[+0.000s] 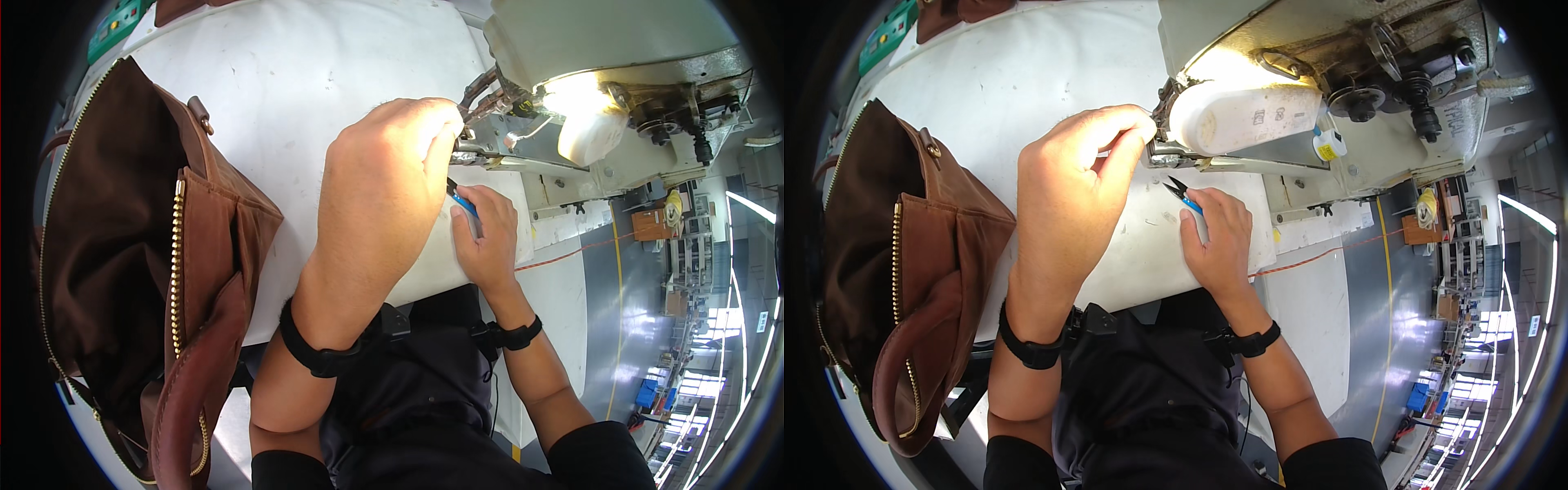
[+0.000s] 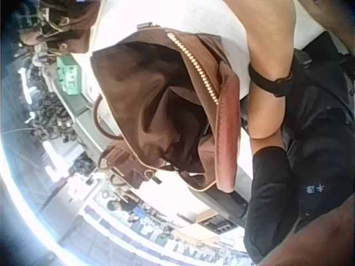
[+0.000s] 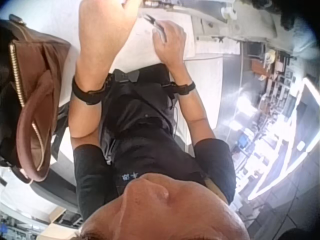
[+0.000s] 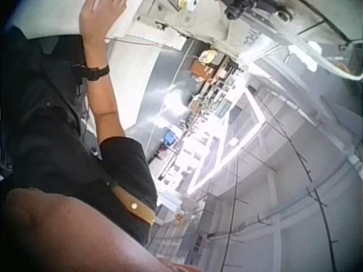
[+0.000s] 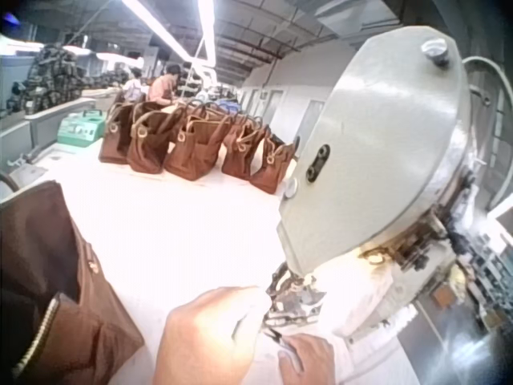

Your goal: Sewing a zipper and assembling parts of a brown leather bag using an industrial sewing machine.

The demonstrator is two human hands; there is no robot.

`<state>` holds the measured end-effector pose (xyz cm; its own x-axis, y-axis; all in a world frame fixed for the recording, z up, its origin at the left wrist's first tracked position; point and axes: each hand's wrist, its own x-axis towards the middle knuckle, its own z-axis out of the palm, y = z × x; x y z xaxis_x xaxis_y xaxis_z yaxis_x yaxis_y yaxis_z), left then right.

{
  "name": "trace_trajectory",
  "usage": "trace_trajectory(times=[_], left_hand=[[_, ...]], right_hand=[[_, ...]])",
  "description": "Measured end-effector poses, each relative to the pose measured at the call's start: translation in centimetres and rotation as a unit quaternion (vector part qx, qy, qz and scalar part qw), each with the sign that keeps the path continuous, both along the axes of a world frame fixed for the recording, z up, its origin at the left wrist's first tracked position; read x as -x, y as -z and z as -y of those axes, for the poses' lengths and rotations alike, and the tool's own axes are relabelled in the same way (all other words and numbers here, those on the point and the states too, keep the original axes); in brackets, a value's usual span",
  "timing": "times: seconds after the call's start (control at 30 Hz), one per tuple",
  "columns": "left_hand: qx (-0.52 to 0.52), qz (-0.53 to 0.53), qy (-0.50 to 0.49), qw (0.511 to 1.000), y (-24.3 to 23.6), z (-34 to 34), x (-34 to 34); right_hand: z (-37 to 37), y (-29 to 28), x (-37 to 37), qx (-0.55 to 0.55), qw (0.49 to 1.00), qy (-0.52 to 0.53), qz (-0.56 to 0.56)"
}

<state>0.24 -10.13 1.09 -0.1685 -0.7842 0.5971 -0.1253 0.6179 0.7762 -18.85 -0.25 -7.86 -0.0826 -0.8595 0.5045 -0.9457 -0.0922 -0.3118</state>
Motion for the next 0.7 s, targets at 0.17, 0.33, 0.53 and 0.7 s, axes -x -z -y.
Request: trace_trajectory(times=[0.17,0.33,0.53,0.7], left_hand=[[-0.014,-0.006,0.0,1.0,0.04,-0.04,0.1],[-0.032,-0.015,0.004,0.999,0.08,-0.06,0.05],[-0.012,-0.01,0.006,1.0,0.14,0.12,0.16],[-0.026,-0.007,0.006,1.0,0.05,0.03,0.06]], right_hand=[[0.02,-0.02,0.06,0.001,1.0,-0.003,-0.002],[0.02,-0.03,0.07,0.0,1.0,-0.003,-0.003],[-0.09,-0.05,0.06,-0.018,1.0,0.008,0.009],[-0.02,-0.1,0.0,-0.016,1.0,0.005,0.009]])
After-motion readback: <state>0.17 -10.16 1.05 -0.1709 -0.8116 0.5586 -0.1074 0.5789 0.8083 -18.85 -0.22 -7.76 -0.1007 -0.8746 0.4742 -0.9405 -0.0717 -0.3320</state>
